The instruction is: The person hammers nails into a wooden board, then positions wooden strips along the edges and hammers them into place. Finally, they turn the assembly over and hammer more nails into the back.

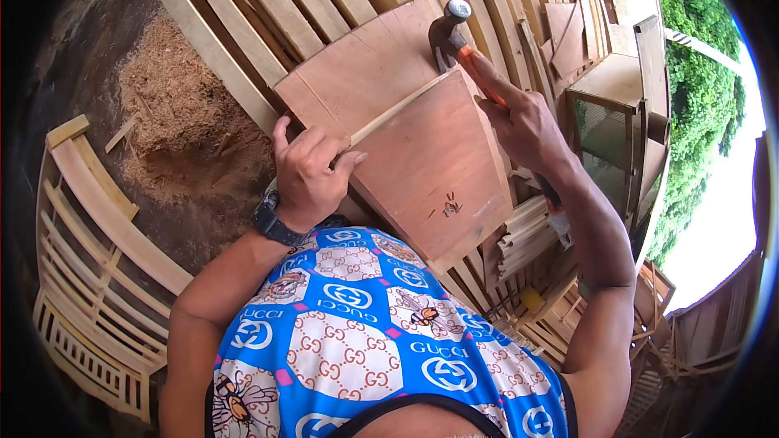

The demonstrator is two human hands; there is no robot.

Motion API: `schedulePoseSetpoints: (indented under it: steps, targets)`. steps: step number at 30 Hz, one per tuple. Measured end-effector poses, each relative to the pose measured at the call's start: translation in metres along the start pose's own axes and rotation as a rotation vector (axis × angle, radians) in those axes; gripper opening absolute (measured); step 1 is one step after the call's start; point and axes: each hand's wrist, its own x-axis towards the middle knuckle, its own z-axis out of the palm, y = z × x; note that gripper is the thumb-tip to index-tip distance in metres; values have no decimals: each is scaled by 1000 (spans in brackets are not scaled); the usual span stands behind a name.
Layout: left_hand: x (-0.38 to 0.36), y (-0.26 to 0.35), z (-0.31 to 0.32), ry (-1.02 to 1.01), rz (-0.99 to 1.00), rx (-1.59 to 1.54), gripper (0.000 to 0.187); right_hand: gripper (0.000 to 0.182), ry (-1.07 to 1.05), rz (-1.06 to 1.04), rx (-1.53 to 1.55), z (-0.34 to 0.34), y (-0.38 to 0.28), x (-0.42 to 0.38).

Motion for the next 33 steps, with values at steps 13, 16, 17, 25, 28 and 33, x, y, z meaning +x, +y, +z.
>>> schedulePoseSetpoints:
  steps: [13, 16, 17, 25, 28, 33]
  targets:
    - [-1, -9, 4, 27, 41, -16, 21, 78, -105, -334, 242, 57, -70, -18]
    - [0, -8, 6, 33, 31, -15, 21, 80, -181, -297, 175, 55, -72, -20]
    - [0, -8, 7, 38, 21, -18, 20, 80, -202, -296, 146, 54, -72, -20]
    - [1, -12, 8, 13, 30, -7, 25, 80, -183, -263, 161, 57, -72, -21]
    - [0, -12, 8, 20, 23, -8, 25, 80, -144, -287, 148, 60, -74, -23]
    - [3, -10, 7, 0, -2, -12, 21, 80, -120, -334, 162, 64, -70, -22]
